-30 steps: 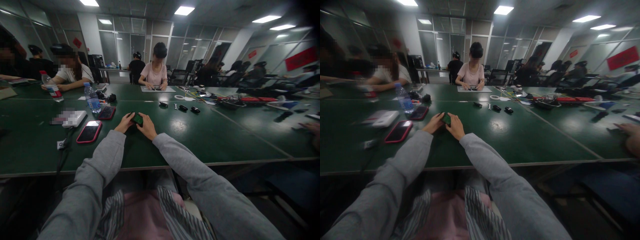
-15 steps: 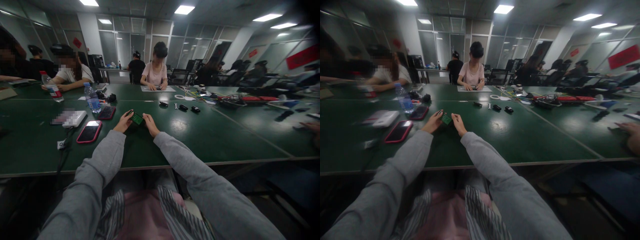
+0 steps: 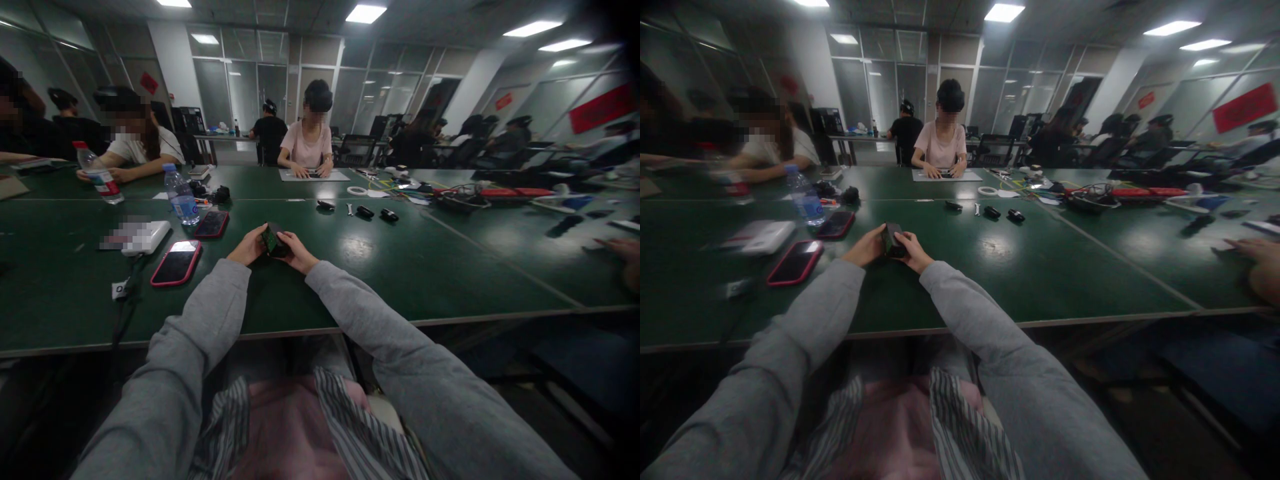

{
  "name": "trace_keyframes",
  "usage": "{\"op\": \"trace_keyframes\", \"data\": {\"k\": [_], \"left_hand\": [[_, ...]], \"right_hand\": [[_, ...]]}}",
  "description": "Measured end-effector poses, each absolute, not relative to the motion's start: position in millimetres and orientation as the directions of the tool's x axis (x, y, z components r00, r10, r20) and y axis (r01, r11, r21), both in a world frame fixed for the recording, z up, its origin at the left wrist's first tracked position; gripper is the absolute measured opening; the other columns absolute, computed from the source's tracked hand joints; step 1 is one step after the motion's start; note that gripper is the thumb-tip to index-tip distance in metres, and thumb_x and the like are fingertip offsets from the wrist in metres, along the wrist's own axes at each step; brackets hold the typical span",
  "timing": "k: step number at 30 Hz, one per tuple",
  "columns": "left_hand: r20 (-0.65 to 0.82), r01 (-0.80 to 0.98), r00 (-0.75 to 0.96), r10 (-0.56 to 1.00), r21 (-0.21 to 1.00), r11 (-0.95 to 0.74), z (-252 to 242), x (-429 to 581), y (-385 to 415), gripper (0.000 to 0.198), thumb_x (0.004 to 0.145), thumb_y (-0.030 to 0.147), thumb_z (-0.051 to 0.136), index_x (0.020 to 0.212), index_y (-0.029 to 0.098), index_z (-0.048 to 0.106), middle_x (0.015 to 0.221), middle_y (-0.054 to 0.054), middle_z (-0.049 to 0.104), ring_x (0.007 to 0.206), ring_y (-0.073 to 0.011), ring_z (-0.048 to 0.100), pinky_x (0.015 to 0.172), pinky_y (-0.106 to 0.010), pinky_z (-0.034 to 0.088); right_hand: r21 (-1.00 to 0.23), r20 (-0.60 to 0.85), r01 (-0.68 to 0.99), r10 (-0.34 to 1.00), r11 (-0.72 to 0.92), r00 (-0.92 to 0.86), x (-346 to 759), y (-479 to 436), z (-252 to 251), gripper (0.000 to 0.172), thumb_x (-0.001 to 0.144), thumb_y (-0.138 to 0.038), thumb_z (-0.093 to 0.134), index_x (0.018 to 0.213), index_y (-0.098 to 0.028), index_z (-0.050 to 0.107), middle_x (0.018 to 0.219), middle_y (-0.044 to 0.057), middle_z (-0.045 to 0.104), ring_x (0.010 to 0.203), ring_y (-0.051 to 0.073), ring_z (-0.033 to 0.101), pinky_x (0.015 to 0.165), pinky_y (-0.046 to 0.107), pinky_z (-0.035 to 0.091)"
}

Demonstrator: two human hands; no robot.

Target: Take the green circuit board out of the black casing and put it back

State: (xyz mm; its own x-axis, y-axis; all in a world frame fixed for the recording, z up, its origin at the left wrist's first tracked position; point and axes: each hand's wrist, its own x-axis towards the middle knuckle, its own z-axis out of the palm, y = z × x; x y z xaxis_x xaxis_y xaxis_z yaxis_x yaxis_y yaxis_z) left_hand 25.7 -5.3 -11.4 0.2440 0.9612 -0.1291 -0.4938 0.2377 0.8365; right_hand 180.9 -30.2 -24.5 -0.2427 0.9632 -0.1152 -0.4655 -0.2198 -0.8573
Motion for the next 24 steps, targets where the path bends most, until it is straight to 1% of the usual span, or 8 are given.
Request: {"op": "trace_keyframes", "data": {"k": [2,4,7,10,13,16,20,24], "left_hand": [[-0.179,-0.459,0.290,0.940,0.836,0.301,-10.5,27.9,-7.9,0.040,0.092,0.043,0.062,0.116,0.011,0.068,0.085,-0.011,0.073,0.074,-0.0190,0.069,0.073,-0.030,0.054],[-0.176,-0.448,0.337,0.925,0.834,0.322,-8.5,30.9,-11.9,0.048,0.094,0.051,0.056,0.118,0.011,0.067,0.088,-0.013,0.073,0.079,-0.0215,0.070,0.075,-0.032,0.055],[-0.162,-0.445,0.366,0.916,0.834,0.325,-6.7,35.3,-17.0,0.049,0.095,0.051,0.055,0.121,0.012,0.066,0.093,-0.014,0.074,0.083,-0.0219,0.071,0.077,-0.032,0.056],[-0.181,-0.445,0.325,0.928,0.837,0.319,-8.6,37.3,-17.1,0.047,0.093,0.049,0.060,0.121,0.012,0.066,0.092,-0.013,0.075,0.082,-0.0215,0.071,0.076,-0.031,0.057],[-0.205,-0.453,0.286,0.936,0.832,0.321,-12.2,36.2,-12.5,0.045,0.092,0.048,0.061,0.118,0.011,0.068,0.087,-0.012,0.074,0.078,-0.0209,0.072,0.073,-0.031,0.058],[-0.190,-0.487,0.282,0.941,0.816,0.311,-15.8,33.6,-5.8,0.047,0.092,0.050,0.060,0.116,0.010,0.068,0.084,-0.012,0.074,0.076,-0.0203,0.072,0.072,-0.030,0.058],[-0.188,-0.529,0.266,0.945,0.791,0.307,-20.5,30.4,2.0,0.049,0.093,0.053,0.057,0.117,0.011,0.067,0.085,-0.011,0.074,0.078,-0.0199,0.072,0.075,-0.030,0.058],[-0.191,-0.557,0.259,0.947,0.771,0.308,-22.7,28.4,4.2,0.051,0.092,0.055,0.058,0.119,0.014,0.067,0.088,-0.011,0.075,0.083,-0.0218,0.073,0.078,-0.033,0.059]], "right_hand": [[-0.908,-0.075,-0.394,0.980,-0.143,-0.183,178.8,-29.7,-28.0,0.047,0.082,-0.035,0.073,0.112,-0.029,0.038,0.096,-0.003,0.060,0.076,0.013,0.062,0.057,0.026,0.057],[-0.945,-0.015,-0.320,0.989,-0.061,-0.144,176.7,-31.2,-30.5,0.051,0.080,-0.039,0.073,0.113,-0.030,0.035,0.096,-0.003,0.057,0.074,0.013,0.061,0.052,0.021,0.051],[-0.970,0.087,-0.236,0.990,0.058,-0.114,174.3,-35.9,-32.1,0.055,0.076,-0.043,0.075,0.111,-0.029,0.035,0.098,-0.002,0.055,0.081,0.012,0.059,0.055,0.019,0.048],[-0.977,0.160,-0.163,0.980,0.139,-0.122,174.0,-39.9,-31.8,0.052,0.075,-0.043,0.075,0.109,-0.028,0.039,0.099,-0.001,0.054,0.086,0.012,0.056,0.063,0.020,0.049],[-0.981,0.176,-0.111,0.971,0.159,-0.164,175.1,-40.7,-30.5,0.046,0.078,-0.044,0.073,0.110,-0.027,0.044,0.094,-0.002,0.054,0.086,0.013,0.056,0.069,0.024,0.052],[-0.977,0.196,-0.118,0.964,0.177,-0.178,175.2,-39.5,-28.7,0.044,0.079,-0.043,0.073,0.110,-0.027,0.047,0.095,-0.001,0.057,0.089,0.014,0.058,0.077,0.028,0.054],[-0.976,0.186,-0.144,0.970,0.164,-0.155,174.0,-37.5,-25.5,0.049,0.077,-0.043,0.075,0.114,-0.025,0.049,0.102,0.000,0.059,0.095,0.015,0.059,0.087,0.031,0.054],[-0.983,0.161,-0.100,0.983,0.152,-0.089,176.6,-33.4,-24.9,0.053,0.070,-0.040,0.081,0.111,-0.022,0.052,0.106,0.002,0.057,0.095,0.014,0.058,0.089,0.030,0.054]]}}
